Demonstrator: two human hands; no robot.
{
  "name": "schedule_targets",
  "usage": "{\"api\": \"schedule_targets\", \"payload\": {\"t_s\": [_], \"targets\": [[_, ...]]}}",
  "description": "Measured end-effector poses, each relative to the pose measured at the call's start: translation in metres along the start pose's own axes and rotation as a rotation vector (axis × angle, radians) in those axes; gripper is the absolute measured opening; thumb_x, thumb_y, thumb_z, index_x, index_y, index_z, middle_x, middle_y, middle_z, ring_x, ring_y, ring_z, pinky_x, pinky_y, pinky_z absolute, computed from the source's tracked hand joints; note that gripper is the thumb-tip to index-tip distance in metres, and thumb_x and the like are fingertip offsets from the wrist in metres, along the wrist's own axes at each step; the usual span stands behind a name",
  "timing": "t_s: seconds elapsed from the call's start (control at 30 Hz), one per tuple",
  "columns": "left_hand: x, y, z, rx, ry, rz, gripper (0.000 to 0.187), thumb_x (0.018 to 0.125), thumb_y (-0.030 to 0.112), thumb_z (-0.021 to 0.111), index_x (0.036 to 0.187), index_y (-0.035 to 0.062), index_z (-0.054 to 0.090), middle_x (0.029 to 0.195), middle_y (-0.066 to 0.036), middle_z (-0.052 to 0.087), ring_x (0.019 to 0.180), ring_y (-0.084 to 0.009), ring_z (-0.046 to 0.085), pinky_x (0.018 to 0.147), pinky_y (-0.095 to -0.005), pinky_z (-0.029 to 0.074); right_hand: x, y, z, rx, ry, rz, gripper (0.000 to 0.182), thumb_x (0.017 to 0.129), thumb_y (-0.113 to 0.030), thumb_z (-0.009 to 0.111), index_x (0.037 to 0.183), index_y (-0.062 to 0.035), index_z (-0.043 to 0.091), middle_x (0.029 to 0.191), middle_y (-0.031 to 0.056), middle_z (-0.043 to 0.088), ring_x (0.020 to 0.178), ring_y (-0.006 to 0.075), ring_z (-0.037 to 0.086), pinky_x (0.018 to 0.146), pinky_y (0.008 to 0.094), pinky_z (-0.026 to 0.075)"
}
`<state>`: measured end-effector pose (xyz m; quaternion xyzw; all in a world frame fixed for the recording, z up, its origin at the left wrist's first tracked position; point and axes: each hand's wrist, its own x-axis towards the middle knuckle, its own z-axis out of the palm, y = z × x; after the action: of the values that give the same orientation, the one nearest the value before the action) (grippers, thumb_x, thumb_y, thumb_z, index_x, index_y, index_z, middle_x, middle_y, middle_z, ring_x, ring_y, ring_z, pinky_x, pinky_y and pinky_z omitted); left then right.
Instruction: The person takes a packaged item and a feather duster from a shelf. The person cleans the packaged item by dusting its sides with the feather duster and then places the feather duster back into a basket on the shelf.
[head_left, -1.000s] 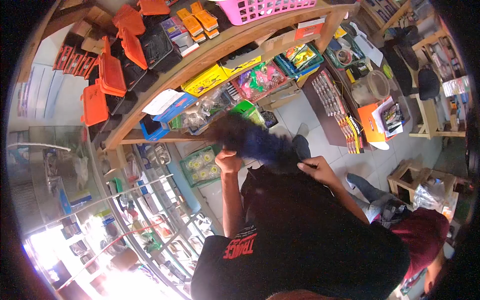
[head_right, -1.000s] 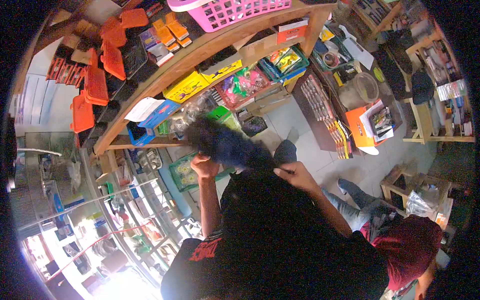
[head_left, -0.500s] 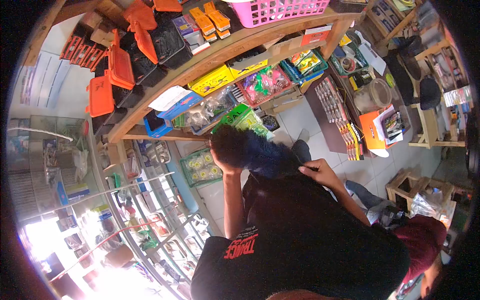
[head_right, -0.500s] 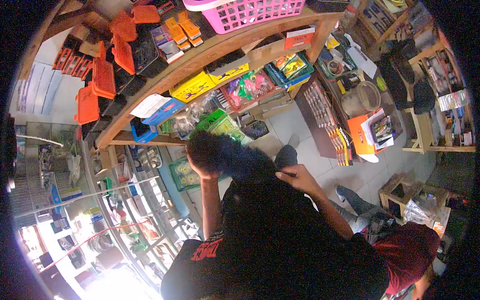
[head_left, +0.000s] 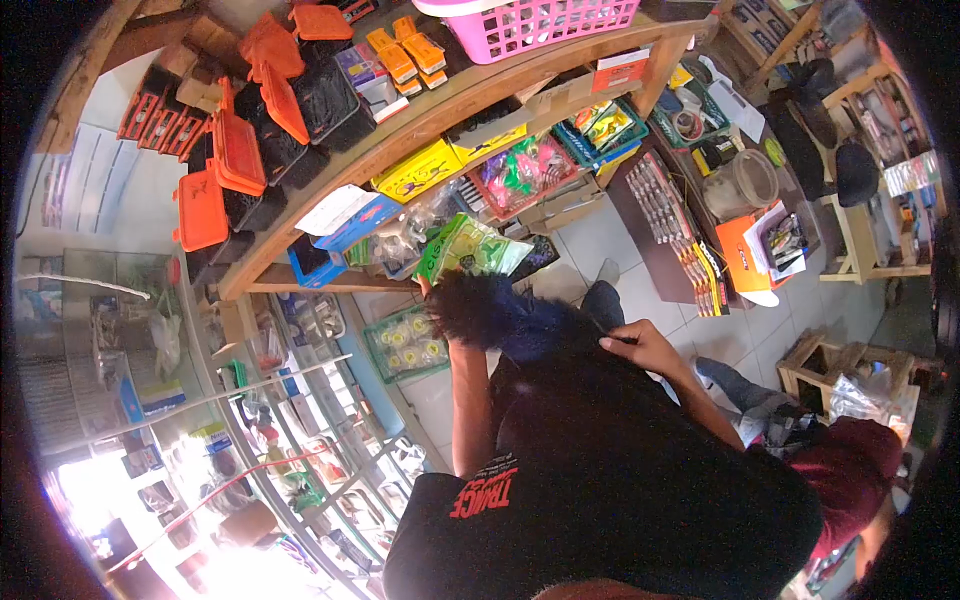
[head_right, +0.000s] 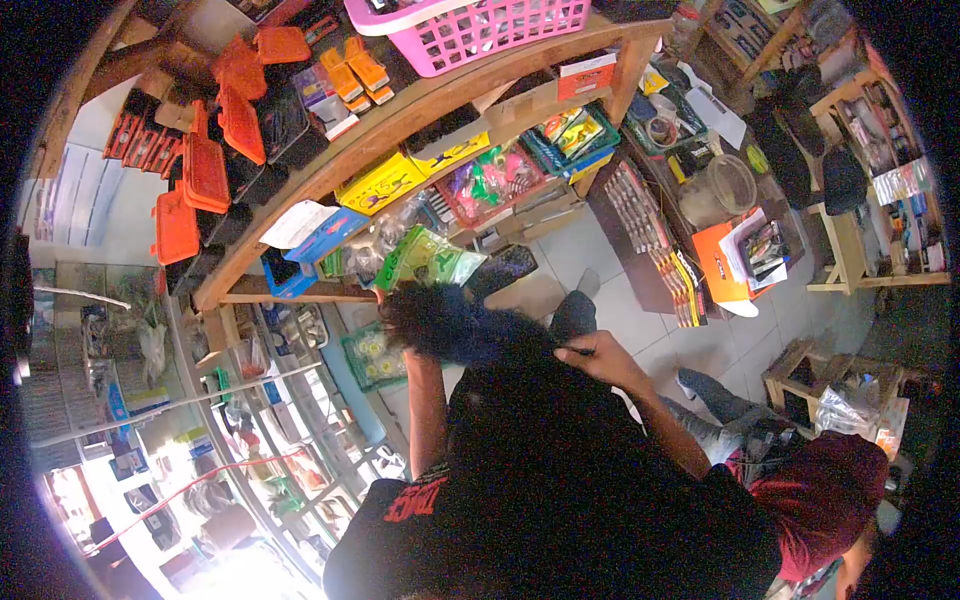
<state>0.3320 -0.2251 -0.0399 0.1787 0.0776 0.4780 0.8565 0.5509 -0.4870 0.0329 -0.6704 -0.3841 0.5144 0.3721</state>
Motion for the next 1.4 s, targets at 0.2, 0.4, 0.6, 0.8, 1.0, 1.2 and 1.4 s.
{"api": "schedule_targets", "payload": {"t_s": [0.2,0.4,0.6,0.8,1.0,1.2,1.4], "targets": [[-0.002,0.000,0.013,-0.282,0.165,-0.166,0.051,0.100,0.045,0.034,0.131,0.0064,0.048,0.130,-0.011,0.054,0.120,-0.0266,0.050,0.106,-0.0434,0.035,0.000,0.018,-0.009,-0.031,-0.047,0.024,0.039,0.092,-0.025,0.062,0.064,0.0007,0.053,0.053,-0.0057,0.039,0.054,0.0035,0.035,0.049,0.0273,0.028],[0.003,0.002,0.036,-0.030,0.321,-0.165,0.048,0.100,0.042,0.038,0.129,0.0050,0.050,0.125,-0.012,0.058,0.115,-0.0270,0.054,0.104,-0.0446,0.038,-0.001,0.022,-0.013,0.046,0.035,0.137,0.041,0.091,-0.035,0.062,0.075,0.0027,0.062,0.053,0.0041,0.045,0.054,0.0089,0.042,0.051,0.0311,0.037],[0.002,0.003,0.055,-0.022,0.344,-0.129,0.050,0.100,0.041,0.035,0.131,0.0041,0.048,0.130,-0.013,0.054,0.117,-0.0271,0.053,0.103,-0.0439,0.038,-0.001,0.004,-0.017,0.086,0.050,0.098,0.040,0.092,-0.033,0.061,0.071,0.0008,0.063,0.056,-0.0053,0.046,0.054,0.0059,0.041,0.048,0.0271,0.033],[-0.005,0.004,0.049,0.035,0.279,-0.063,0.054,0.098,0.044,0.037,0.134,0.0047,0.045,0.127,-0.013,0.056,0.113,-0.0292,0.055,0.100,-0.0454,0.041,0.000,0.009,-0.020,0.040,0.013,0.115,0.039,0.092,-0.032,0.061,0.070,0.0000,0.062,0.055,-0.0059,0.044,0.052,0.0062,0.039,0.047,0.0269,0.031],[-0.007,0.004,0.062,0.073,0.355,-0.052,0.055,0.098,0.047,0.036,0.134,0.0058,0.045,0.126,-0.011,0.056,0.112,-0.0286,0.055,0.096,-0.0445,0.045,0.002,0.019,-0.022,0.020,-0.017,0.109,0.042,0.093,-0.033,0.060,0.068,0.0012,0.061,0.055,-0.0062,0.042,0.051,0.0068,0.037,0.046,0.0278,0.030],[-0.007,0.001,0.053,0.156,0.364,-0.014,0.056,0.099,0.047,0.035,0.135,0.0056,0.044,0.130,-0.013,0.054,0.117,-0.0294,0.053,0.101,-0.0447,0.041,0.000,0.008,-0.018,0.178,0.013,0.166,0.043,0.093,-0.034,0.060,0.068,0.0006,0.060,0.055,-0.0048,0.043,0.054,0.0068,0.040,0.049,0.0290,0.033],[-0.006,0.000,0.055,0.283,0.429,0.035,0.054,0.100,0.044,0.034,0.135,0.0043,0.045,0.134,-0.013,0.051,0.121,-0.0293,0.050,0.105,-0.0442,0.036,0.005,0.017,-0.014,0.087,0.050,0.156,0.044,0.092,-0.034,0.061,0.067,0.0012,0.055,0.056,-0.0037,0.044,0.056,0.0079,0.041,0.050,0.0308,0.035]]}}
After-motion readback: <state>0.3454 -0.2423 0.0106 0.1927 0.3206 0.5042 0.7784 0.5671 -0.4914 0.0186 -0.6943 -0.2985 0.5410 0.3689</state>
